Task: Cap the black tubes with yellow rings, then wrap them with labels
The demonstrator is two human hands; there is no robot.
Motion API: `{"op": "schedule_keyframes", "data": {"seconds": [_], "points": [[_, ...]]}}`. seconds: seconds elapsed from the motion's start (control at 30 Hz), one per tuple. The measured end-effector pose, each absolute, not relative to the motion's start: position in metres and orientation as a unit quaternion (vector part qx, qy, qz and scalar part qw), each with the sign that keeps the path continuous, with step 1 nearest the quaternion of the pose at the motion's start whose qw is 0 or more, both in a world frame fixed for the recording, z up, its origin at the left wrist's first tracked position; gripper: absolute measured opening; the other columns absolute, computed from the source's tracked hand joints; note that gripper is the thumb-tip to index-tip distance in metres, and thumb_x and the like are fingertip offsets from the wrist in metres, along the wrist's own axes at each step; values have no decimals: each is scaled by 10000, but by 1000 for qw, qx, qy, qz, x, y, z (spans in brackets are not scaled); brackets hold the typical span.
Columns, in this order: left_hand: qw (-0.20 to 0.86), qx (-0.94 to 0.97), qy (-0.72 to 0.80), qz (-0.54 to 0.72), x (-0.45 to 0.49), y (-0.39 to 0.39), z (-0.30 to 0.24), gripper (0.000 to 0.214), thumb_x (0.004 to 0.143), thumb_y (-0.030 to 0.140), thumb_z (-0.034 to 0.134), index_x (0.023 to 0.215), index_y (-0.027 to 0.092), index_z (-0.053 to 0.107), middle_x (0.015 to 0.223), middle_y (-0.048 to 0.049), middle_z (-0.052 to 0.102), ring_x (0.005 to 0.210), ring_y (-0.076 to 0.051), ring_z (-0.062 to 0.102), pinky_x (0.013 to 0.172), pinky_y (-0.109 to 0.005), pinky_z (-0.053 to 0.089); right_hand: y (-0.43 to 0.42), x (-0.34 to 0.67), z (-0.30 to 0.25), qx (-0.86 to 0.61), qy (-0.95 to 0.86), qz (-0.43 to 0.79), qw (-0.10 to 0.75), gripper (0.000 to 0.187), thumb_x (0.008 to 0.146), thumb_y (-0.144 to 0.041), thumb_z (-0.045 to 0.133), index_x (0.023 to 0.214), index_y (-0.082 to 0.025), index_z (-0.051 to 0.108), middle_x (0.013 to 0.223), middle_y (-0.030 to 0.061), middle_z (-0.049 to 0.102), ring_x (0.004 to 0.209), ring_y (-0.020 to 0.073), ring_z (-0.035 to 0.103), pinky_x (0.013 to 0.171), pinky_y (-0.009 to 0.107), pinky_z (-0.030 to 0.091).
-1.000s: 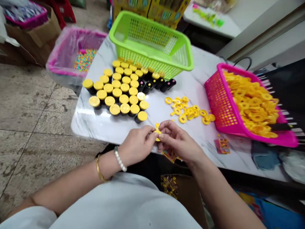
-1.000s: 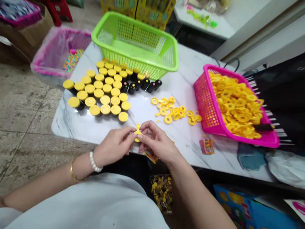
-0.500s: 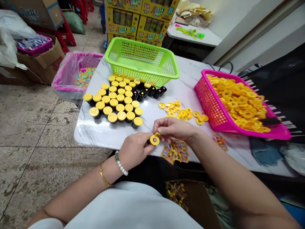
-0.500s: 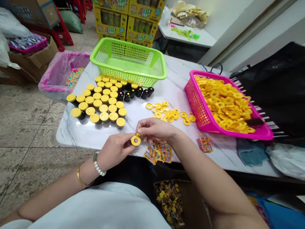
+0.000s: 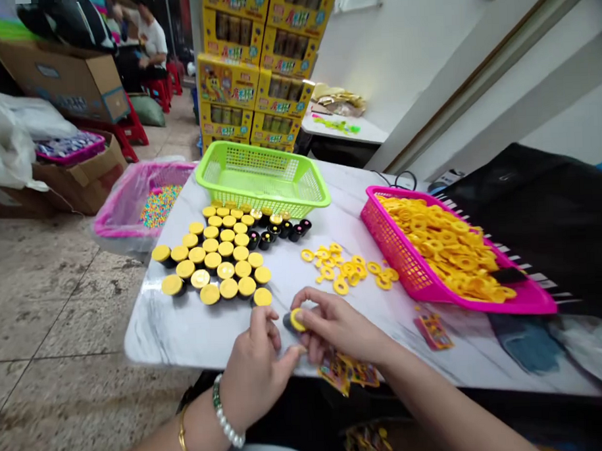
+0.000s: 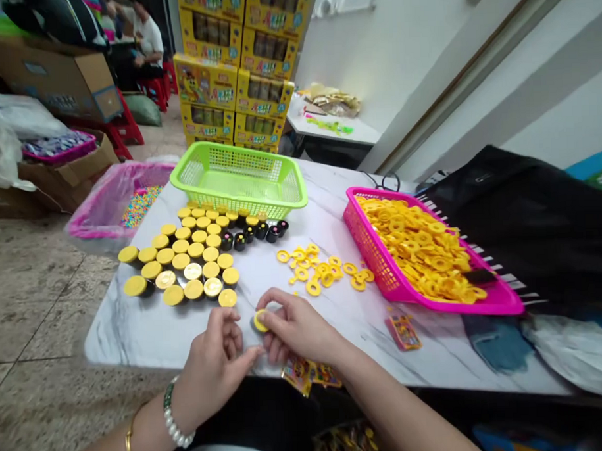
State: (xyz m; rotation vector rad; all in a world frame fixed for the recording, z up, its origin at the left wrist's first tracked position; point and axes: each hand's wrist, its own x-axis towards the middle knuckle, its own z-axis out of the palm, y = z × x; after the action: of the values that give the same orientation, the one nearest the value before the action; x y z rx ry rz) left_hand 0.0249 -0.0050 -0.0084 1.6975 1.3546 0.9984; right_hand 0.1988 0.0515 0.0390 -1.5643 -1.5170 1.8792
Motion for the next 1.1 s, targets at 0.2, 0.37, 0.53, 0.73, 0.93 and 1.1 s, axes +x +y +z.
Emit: {"op": "schedule_keyframes", "data": {"seconds": [0.2,0.37,0.53,0.73,0.93,1.1], "points": [[257,753,456,399,22,-10,-11,90,906,184,584,816,189,579,705,-3,596,598,-125,579,573,-219,453,89,180,34,-524,-566,618,150,375,873,-583,546,1004,-235,498,556,-47,654,406,152,623,416,241,484],[253,776,464,343,25,-5,-11,171,913,230,592,1025,210,719,734,-25,647,621,-151,630,598,-241,506,135,169,41,-559,-775,229,187,268,934,-400,551,1089,-193,620,616,-1,673,566,171,652,599,274,464],[269,810,493,169,28,8,10,432,925,336,594,1350,262,619,902,-73,729,766,-232,720,713,-333,585,180,155,46,-530,-837,79,111,364,865,-341,645,1202,-204,637,782,57,735,758,238,668,648,295,414],[254,813,521,48,35,22,30,685,964,367,514,1555,77,325,893,-172,749,809,-343,740,700,-441,591,160,181,62,-536,-836,74,94,304,861,-312,611,1142,-200,645,762,36,712,682,197,623,639,283,380],[262,783,562,48,37,23,30,708,996,382,441,1555,-7,247,864,-206,746,792,-334,748,681,-395,579,97,228,60,-569,-810,129,55,257,854,-284,599,1090,-194,644,655,-5,656,594,165,589,580,258,344],[259,778,571,48,40,20,27,743,977,390,486,1580,59,207,829,-172,750,776,-342,752,677,-406,576,68,221,45,-531,-802,247,115,291,881,-321,618,1133,-179,648,634,-19,630,569,139,562,584,249,379]]}}
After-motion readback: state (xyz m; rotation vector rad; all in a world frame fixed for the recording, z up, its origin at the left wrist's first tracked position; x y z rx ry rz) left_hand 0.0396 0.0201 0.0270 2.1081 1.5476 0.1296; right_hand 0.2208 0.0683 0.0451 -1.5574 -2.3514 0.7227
